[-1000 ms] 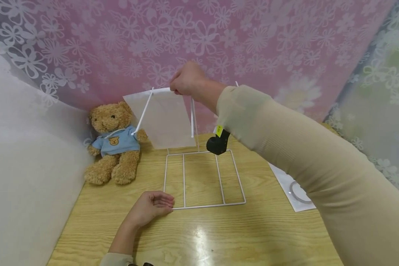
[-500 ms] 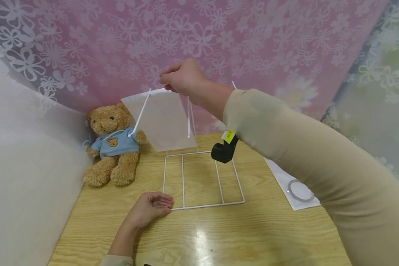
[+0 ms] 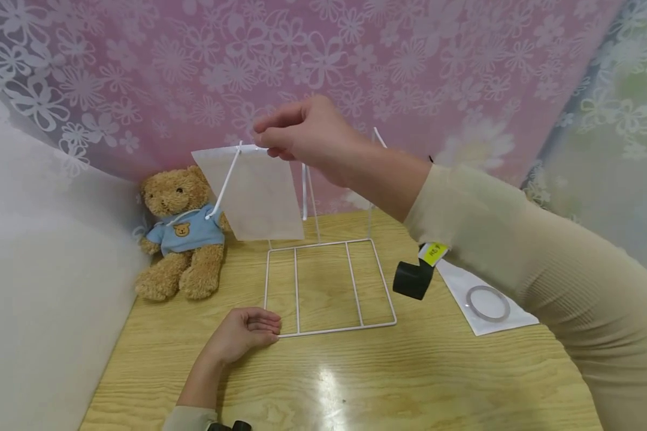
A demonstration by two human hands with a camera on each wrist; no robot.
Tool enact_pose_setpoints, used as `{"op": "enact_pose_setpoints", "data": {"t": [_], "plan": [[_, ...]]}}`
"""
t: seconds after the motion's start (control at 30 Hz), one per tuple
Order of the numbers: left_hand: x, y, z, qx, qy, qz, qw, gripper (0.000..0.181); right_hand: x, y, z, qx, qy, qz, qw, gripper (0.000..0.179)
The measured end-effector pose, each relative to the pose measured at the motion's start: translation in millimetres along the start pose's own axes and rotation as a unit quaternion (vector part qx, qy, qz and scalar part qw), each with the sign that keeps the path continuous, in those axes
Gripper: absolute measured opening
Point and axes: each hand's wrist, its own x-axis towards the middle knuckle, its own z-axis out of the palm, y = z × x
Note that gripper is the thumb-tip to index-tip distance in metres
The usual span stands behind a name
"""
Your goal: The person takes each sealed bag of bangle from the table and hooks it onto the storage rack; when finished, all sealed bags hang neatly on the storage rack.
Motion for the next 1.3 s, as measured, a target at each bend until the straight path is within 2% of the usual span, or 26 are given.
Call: {"op": "enact_pose_setpoints", "data": {"t": [0.2,0.4,0.7,0.83,1.0,1.3], "plan": [[-0.1,1.6,-0.3,-0.006,-0.004,-0.004,1.0,0.038,-12.5,6.4,-8.4,-0.02,-0.019,-0.023,0.9994,0.018],[-0.6,2.8,0.3,-0.01,-0.006,-0.002,0.9999,0.038,-23.4,10.5,-15.3,-0.02,-0.041,-0.028,0.9986,0.02],[-1.0,4.9,-0.5,-0.008,-0.007,-0.004,0.9999,0.038,-55.2,17.3,-21.3,-0.002,-0.075,-0.055,0.9957,0.024],[-1.7,5.9,-1.0,-0.006,-0.009,-0.001,0.9999,0.038,-68.1,21.0,-26.2,-0.015,-0.09,-0.066,0.9937,0.025],[-2.6,5.5,-1.2,-0.001,-0.008,0.009,0.9999,0.038,-79.6,25.6,-34.8,-0.051,-0.088,-0.065,0.9927,0.024],[-2.4,5.5,-2.5,-0.003,-0.009,0.014,0.9999,0.037,-98.8,40.8,-49.8,-0.056,-0.08,-0.08,0.992,0.024]]}}
